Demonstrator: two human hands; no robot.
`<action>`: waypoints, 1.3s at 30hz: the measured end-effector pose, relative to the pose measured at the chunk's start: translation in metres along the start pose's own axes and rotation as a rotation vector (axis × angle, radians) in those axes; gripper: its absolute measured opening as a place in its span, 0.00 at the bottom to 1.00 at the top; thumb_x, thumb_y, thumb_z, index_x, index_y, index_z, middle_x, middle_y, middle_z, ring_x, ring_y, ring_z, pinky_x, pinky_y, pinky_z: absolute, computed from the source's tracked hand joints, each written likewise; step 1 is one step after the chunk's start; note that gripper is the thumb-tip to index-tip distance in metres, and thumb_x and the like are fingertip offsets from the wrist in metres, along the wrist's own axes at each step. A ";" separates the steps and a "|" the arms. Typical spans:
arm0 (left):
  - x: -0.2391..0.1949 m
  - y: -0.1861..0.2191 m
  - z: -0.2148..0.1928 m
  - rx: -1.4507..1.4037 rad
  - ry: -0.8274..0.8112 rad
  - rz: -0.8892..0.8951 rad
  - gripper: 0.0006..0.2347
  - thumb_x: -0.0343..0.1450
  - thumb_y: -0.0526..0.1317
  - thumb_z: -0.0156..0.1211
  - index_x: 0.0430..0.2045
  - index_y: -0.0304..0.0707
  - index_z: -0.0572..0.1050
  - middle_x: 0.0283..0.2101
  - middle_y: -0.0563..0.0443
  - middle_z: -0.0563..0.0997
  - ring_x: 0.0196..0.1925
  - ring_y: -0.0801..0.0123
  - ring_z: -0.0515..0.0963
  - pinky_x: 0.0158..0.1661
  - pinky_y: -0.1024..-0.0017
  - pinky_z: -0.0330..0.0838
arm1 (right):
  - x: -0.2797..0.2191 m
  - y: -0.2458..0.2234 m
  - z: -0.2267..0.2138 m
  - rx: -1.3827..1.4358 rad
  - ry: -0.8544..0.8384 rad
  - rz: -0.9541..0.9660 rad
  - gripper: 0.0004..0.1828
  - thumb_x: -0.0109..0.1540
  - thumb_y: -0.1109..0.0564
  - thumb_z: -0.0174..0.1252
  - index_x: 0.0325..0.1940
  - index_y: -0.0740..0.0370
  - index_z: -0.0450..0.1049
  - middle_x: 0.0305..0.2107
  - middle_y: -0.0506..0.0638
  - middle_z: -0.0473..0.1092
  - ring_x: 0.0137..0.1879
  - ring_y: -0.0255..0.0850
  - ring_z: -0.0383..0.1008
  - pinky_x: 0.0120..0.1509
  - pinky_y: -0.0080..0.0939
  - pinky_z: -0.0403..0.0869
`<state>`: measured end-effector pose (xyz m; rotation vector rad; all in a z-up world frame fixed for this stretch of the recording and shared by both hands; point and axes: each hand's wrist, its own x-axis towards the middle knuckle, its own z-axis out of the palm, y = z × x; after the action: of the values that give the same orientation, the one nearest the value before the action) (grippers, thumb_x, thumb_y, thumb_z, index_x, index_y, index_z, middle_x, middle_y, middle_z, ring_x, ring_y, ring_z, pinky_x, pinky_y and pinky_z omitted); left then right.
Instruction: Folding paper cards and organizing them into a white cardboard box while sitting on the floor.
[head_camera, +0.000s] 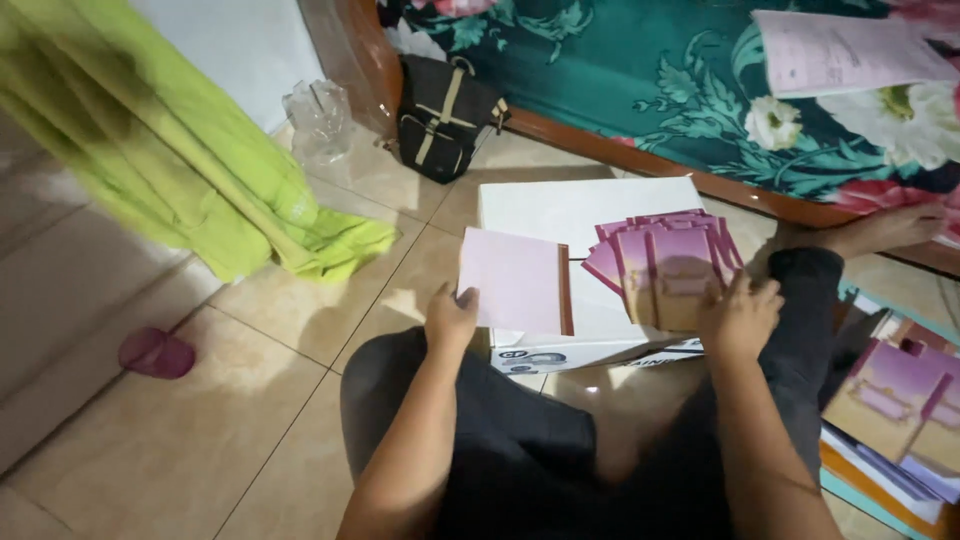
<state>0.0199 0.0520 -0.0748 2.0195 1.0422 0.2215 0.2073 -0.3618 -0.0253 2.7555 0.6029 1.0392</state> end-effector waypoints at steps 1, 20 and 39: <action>-0.014 0.016 -0.010 -0.009 0.231 0.238 0.14 0.67 0.57 0.62 0.36 0.52 0.79 0.36 0.55 0.83 0.43 0.58 0.84 0.43 0.61 0.77 | 0.009 -0.017 -0.022 0.050 0.115 0.121 0.18 0.56 0.48 0.64 0.46 0.58 0.77 0.41 0.55 0.67 0.43 0.54 0.70 0.38 0.49 0.72; -0.087 0.069 -0.064 0.007 0.436 0.462 0.09 0.73 0.41 0.59 0.34 0.39 0.85 0.32 0.52 0.77 0.34 0.59 0.83 0.32 0.70 0.80 | 0.031 -0.170 -0.058 0.968 -0.657 0.297 0.33 0.62 0.44 0.64 0.68 0.60 0.70 0.46 0.66 0.76 0.54 0.61 0.78 0.56 0.59 0.77; -0.090 0.076 -0.045 -0.027 0.398 0.618 0.35 0.64 0.31 0.68 0.67 0.21 0.59 0.60 0.25 0.72 0.66 0.41 0.69 0.68 0.52 0.53 | 0.024 -0.150 -0.083 1.115 -0.555 0.466 0.17 0.61 0.56 0.59 0.53 0.65 0.77 0.26 0.59 0.76 0.33 0.48 0.76 0.40 0.50 0.72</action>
<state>-0.0147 -0.0114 0.0290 2.2747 0.5978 0.9859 0.1215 -0.2163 0.0121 4.0146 0.5466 -0.2403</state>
